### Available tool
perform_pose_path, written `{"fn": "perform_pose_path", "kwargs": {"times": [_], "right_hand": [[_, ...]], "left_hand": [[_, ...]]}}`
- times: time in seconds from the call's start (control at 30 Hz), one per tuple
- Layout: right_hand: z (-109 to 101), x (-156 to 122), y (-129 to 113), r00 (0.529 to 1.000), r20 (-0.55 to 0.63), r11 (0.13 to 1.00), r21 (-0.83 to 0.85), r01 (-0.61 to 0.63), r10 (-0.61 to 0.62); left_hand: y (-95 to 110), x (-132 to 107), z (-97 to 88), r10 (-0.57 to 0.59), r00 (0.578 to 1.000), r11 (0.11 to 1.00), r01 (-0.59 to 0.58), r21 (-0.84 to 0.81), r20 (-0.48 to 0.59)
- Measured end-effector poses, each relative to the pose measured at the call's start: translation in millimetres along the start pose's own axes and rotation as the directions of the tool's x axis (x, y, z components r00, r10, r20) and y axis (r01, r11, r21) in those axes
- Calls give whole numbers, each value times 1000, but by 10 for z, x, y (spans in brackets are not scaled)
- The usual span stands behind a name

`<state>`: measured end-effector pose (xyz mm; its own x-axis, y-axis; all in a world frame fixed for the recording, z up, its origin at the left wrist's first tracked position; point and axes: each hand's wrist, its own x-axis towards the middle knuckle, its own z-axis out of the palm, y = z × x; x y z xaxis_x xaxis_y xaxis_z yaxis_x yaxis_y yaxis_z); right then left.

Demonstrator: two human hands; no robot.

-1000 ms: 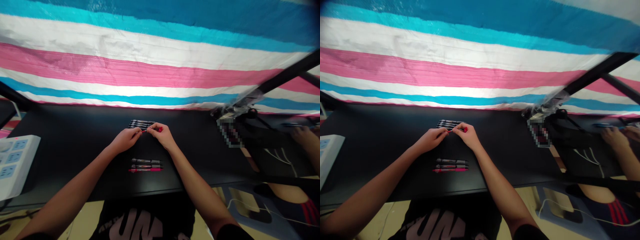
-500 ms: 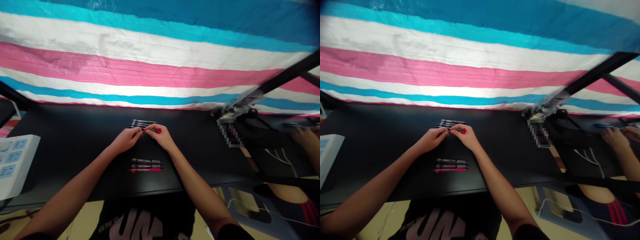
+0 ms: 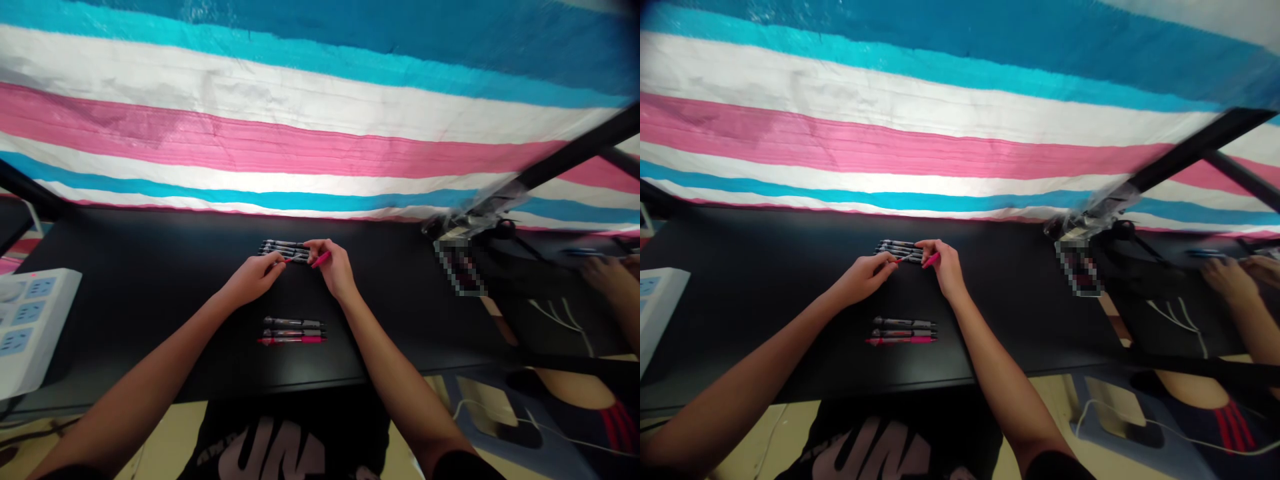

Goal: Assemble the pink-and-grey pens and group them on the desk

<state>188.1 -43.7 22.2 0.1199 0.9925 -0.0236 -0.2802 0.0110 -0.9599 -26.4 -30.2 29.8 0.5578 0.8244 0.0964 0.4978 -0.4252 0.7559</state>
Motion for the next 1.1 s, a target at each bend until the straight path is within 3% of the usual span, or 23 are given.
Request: {"fn": "perform_pose_path", "kwargs": {"times": [0.13,0.47,1.1], "right_hand": [[-17,-2,-7,999,-41,999,-37,-18,17],[-14,-32,7,999,48,996,87,12,-16],[-27,-59,5,989,147,998,-67,-15,24]], "left_hand": [[-7,4,7,0,1000,1000,0,15,-11],[12,8,4,-19,1000,999,19,31,-10],[29,1,4,-11,1000,999,11,48,-3]]}}
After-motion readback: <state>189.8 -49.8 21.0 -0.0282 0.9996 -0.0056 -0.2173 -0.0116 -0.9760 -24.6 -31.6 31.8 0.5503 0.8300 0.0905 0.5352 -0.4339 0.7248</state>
